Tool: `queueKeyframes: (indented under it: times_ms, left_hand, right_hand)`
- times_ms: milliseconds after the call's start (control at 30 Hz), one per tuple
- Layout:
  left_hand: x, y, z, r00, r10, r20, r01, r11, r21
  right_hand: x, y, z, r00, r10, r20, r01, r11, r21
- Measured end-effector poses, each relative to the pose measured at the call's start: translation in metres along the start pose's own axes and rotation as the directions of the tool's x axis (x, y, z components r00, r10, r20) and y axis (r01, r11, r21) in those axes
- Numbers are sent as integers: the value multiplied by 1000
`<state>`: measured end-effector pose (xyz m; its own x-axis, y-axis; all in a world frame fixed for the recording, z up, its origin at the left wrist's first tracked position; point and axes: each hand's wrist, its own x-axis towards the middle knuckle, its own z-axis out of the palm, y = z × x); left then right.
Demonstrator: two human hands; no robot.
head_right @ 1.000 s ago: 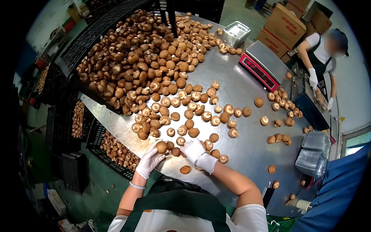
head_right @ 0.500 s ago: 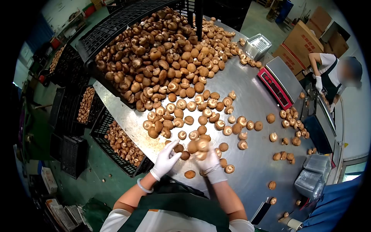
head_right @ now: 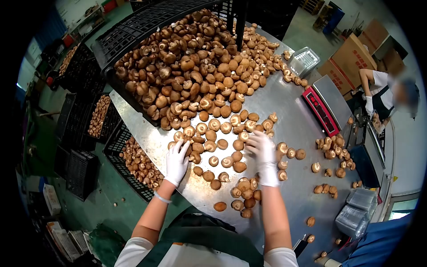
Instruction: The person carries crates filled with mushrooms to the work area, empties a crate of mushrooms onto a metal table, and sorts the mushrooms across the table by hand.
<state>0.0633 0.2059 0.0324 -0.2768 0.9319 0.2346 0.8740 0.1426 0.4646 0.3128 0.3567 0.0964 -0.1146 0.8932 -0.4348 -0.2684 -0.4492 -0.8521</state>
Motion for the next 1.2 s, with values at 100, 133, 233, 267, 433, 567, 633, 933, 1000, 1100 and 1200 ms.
queueKeyframes:
  times_ms: [100,133,233,267,433,567,633,933,1000,1100,1200]
  left_hand:
    - [2,-7,2,995,-25,-100,11,991,-133]
    - [1,-6,-6,979,-92,-182,46,969,-245]
    - [-13,-17,-30,830,-558,-12,393,600,-696]
    - [-19,-29,-35,779,-612,138,420,345,-840]
    - [-46,-60,-36,825,-557,95,393,446,-804]
    - [-47,-44,-4,951,-293,-99,246,912,-329]
    - [-35,-27,-4,984,-177,-15,176,982,-70]
    - [-26,-28,13,998,-56,4,56,998,22]
    - [-27,-33,14,999,-34,-39,30,995,-98]
    - [-30,-31,11,939,-321,-126,177,762,-623]
    - [-38,-25,-8,772,-346,533,427,-339,-838]
  right_hand:
    - [47,75,55,829,-420,370,557,558,-615]
    - [49,81,72,765,-457,453,606,275,-746]
    - [57,100,94,804,-289,520,543,-1,-840]
    - [59,100,89,782,-315,538,586,75,-807]
    - [30,50,60,929,46,367,-8,994,-105]
    - [19,57,73,844,136,518,269,728,-630]
    - [13,82,85,538,-173,825,843,77,-533]
    - [14,97,80,587,-89,804,805,-44,-592]
    - [10,95,70,633,-133,762,765,257,-591]
    - [14,88,48,833,126,538,282,740,-610]
    - [-20,62,82,907,106,408,190,762,-619]
